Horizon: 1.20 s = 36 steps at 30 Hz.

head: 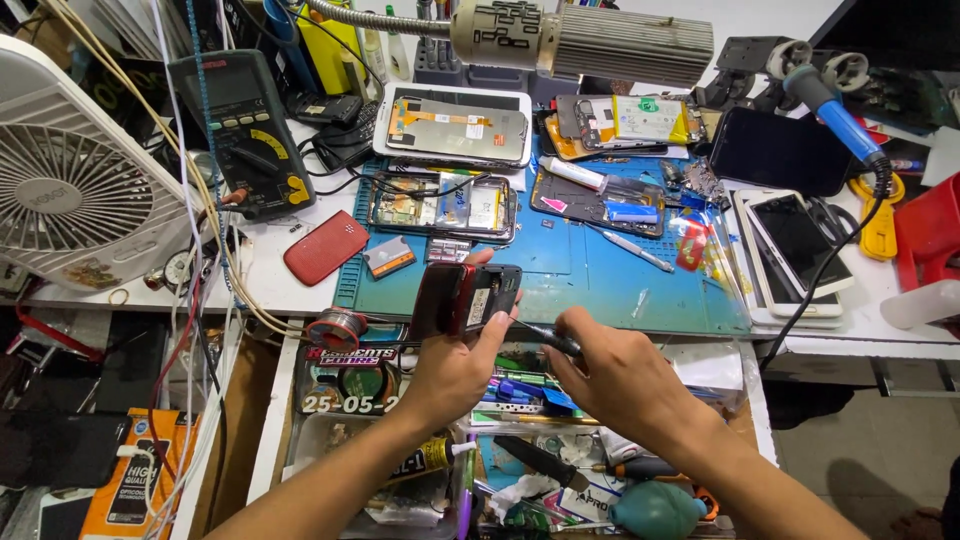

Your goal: Disassembling and inspecting the internal components of a mobile phone on a repair bench.

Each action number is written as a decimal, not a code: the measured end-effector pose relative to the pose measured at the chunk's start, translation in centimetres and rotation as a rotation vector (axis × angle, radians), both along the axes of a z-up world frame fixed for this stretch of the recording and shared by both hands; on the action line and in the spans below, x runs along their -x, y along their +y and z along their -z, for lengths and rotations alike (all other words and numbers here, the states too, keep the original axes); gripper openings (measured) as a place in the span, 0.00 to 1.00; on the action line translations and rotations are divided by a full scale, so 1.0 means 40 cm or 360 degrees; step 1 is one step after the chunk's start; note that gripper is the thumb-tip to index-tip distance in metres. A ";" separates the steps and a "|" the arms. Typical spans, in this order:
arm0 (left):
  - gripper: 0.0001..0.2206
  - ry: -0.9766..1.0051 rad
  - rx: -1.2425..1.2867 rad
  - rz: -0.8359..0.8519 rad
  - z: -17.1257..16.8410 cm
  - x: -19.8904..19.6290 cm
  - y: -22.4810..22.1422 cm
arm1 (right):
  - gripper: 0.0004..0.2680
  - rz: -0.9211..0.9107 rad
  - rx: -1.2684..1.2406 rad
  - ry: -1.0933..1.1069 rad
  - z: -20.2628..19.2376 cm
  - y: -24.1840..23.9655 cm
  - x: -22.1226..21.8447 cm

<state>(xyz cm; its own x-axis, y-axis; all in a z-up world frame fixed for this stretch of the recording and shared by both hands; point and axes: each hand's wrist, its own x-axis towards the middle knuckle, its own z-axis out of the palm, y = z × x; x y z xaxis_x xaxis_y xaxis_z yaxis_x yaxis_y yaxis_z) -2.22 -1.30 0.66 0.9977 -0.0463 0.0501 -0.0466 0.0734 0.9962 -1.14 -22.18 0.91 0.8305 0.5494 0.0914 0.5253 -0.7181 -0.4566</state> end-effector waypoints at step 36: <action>0.35 -0.0974 -0.0630 -0.0091 0.026 0.020 0.024 | 0.15 0.0604 -0.1618 0.2099 -0.029 0.046 -0.022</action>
